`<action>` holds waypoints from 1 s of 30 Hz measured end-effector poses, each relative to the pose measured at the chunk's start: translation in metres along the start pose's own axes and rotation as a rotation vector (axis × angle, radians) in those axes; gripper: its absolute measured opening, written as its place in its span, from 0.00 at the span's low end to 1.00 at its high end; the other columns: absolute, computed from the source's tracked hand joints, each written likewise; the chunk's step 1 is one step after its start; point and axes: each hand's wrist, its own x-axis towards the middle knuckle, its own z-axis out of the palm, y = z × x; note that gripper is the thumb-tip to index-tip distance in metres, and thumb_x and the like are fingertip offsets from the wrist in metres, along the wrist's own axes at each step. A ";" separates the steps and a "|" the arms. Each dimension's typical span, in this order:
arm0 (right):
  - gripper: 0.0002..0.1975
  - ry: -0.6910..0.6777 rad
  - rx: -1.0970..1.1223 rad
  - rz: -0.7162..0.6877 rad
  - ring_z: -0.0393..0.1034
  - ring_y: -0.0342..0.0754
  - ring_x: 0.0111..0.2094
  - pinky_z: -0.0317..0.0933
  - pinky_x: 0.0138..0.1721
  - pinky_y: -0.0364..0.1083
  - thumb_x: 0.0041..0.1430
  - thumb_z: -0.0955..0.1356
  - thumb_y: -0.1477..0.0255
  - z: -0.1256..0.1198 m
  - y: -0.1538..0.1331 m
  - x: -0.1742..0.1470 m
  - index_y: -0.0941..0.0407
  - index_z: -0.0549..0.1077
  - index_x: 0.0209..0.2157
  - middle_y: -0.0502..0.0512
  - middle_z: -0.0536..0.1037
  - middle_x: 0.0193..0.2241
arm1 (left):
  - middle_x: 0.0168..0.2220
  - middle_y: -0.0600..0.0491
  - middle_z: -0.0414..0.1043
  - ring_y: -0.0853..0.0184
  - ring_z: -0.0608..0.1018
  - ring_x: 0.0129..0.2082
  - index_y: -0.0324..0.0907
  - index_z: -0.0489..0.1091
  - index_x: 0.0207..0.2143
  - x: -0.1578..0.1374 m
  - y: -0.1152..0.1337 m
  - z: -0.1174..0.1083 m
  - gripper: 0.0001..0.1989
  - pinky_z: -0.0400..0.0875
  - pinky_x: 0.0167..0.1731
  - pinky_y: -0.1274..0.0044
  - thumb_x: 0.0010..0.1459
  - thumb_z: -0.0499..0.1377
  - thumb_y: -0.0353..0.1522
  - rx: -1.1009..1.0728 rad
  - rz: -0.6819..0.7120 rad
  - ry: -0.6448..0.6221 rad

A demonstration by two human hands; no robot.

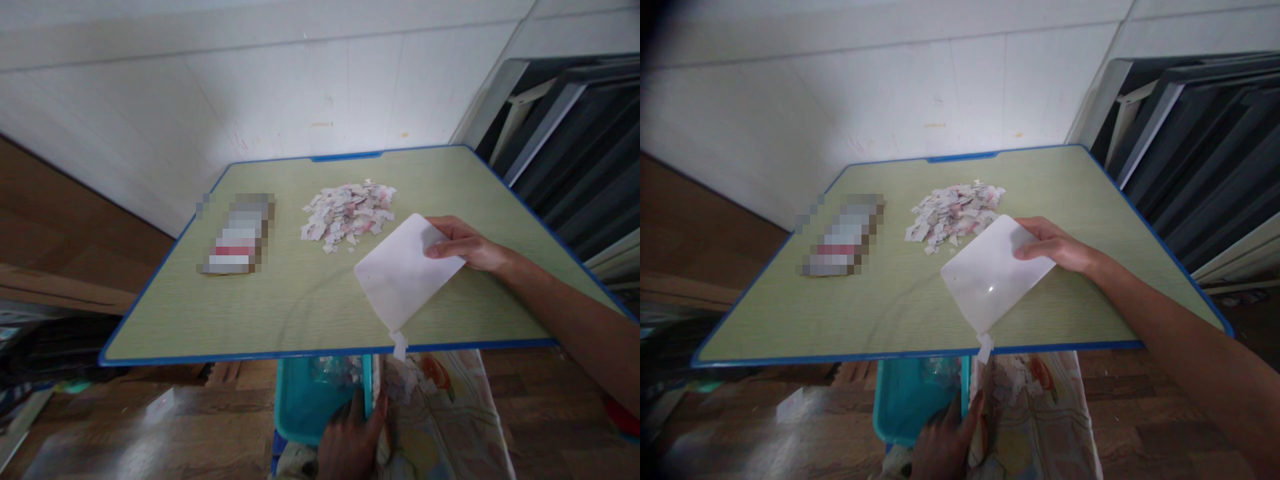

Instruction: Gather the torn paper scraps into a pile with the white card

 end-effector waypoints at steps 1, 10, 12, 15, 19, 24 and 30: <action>0.17 -0.024 0.014 0.013 0.66 0.43 0.21 0.57 0.18 0.40 0.38 0.68 0.73 0.000 0.000 0.000 0.56 0.71 0.36 0.49 0.73 0.24 | 0.41 0.49 0.65 0.64 0.72 0.30 0.55 0.48 0.51 0.000 0.000 -0.001 0.36 0.69 0.25 0.75 0.40 0.53 0.23 -0.002 -0.001 -0.005; 0.17 -0.179 0.101 0.120 0.67 0.43 0.20 0.59 0.17 0.38 0.37 0.68 0.75 0.000 -0.005 -0.003 0.57 0.71 0.35 0.49 0.74 0.23 | 0.43 0.47 0.64 0.62 0.72 0.32 0.54 0.46 0.52 0.001 -0.001 -0.004 0.35 0.69 0.27 0.72 0.41 0.54 0.27 -0.083 0.001 -0.101; 0.17 -0.176 0.117 0.120 0.68 0.43 0.20 0.59 0.17 0.38 0.37 0.68 0.75 -0.002 -0.003 -0.003 0.57 0.71 0.35 0.49 0.74 0.23 | 0.44 0.47 0.65 0.63 0.72 0.31 0.55 0.46 0.52 0.001 -0.002 -0.003 0.33 0.69 0.27 0.72 0.43 0.52 0.27 -0.082 -0.003 -0.074; 0.16 -0.080 0.140 0.074 0.67 0.43 0.20 0.58 0.17 0.39 0.38 0.67 0.76 -0.003 0.000 -0.003 0.56 0.70 0.35 0.50 0.73 0.23 | 0.45 0.48 0.64 0.63 0.72 0.30 0.56 0.47 0.52 0.000 -0.002 -0.002 0.31 0.69 0.25 0.72 0.45 0.51 0.27 -0.074 -0.012 -0.052; 0.16 0.160 0.141 -0.065 0.65 0.43 0.20 0.56 0.17 0.39 0.40 0.67 0.75 -0.002 0.002 0.002 0.56 0.70 0.36 0.49 0.73 0.24 | 0.43 0.48 0.65 0.63 0.72 0.29 0.56 0.49 0.51 0.001 -0.001 -0.004 0.32 0.69 0.25 0.73 0.43 0.52 0.26 -0.050 -0.016 -0.081; 0.13 0.424 0.157 -0.255 0.65 0.42 0.25 0.59 0.24 0.40 0.43 0.67 0.74 -0.001 0.002 0.012 0.55 0.68 0.35 0.49 0.72 0.30 | 0.45 0.47 0.64 0.62 0.72 0.31 0.56 0.47 0.51 0.001 0.000 -0.002 0.37 0.70 0.26 0.72 0.38 0.55 0.26 -0.046 -0.014 -0.047; 0.15 0.578 0.114 -0.337 0.65 0.44 0.31 0.60 0.32 0.42 0.43 0.68 0.73 -0.007 0.010 0.018 0.56 0.67 0.37 0.52 0.71 0.35 | 0.44 0.46 0.65 0.62 0.72 0.29 0.54 0.45 0.52 0.000 -0.004 0.004 0.35 0.69 0.24 0.73 0.41 0.53 0.28 -0.054 0.035 -0.008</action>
